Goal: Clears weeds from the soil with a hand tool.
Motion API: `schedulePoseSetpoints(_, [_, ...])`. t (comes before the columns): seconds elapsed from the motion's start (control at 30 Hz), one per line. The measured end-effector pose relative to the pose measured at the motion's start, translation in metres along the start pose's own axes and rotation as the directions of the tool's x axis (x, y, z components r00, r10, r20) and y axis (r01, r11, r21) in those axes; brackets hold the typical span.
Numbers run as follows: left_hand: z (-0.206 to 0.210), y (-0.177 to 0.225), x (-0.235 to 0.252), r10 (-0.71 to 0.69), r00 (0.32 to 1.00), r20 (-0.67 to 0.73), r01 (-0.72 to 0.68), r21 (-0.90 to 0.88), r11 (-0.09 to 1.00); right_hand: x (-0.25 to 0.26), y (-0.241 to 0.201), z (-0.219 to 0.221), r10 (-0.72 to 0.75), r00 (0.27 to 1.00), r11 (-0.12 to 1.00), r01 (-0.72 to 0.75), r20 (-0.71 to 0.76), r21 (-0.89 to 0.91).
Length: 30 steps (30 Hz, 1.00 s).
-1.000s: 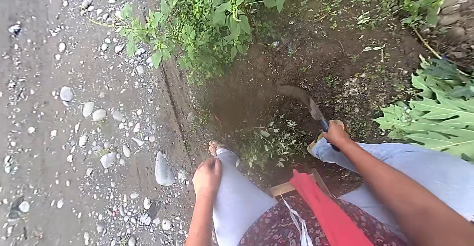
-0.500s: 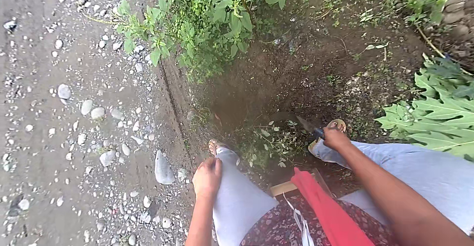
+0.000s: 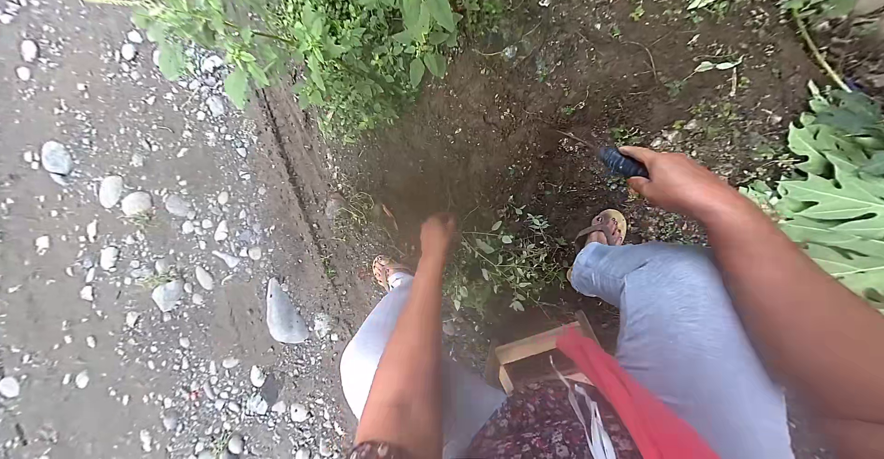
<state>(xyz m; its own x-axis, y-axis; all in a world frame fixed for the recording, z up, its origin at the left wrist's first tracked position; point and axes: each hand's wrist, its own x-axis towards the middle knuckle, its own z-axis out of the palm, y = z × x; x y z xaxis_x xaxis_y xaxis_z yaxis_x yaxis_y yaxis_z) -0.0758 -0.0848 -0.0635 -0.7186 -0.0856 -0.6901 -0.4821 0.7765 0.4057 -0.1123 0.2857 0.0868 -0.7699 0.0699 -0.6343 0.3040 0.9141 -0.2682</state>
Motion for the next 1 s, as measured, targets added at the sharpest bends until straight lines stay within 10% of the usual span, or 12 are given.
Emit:
schedulePoseSetpoints(0.6, [0.154,0.031,0.167,-0.317,0.947,0.053,0.293,0.263,0.919,0.034,-0.005,0.002,-0.013,0.999,0.997,0.016,0.045,-0.077])
schedulePoseSetpoints(0.83, [0.157,0.040,0.169,-0.176,0.981,0.086,0.087,0.614,0.784,0.035,-0.011,0.003,0.005,0.998,0.995,0.002,0.070,-0.100])
schedulePoseSetpoints(1.0, [0.158,0.045,0.167,-0.255,0.945,0.205,0.176,0.341,0.924,0.033,-0.007,0.006,-0.040,0.999,0.994,0.043,0.034,-0.101])
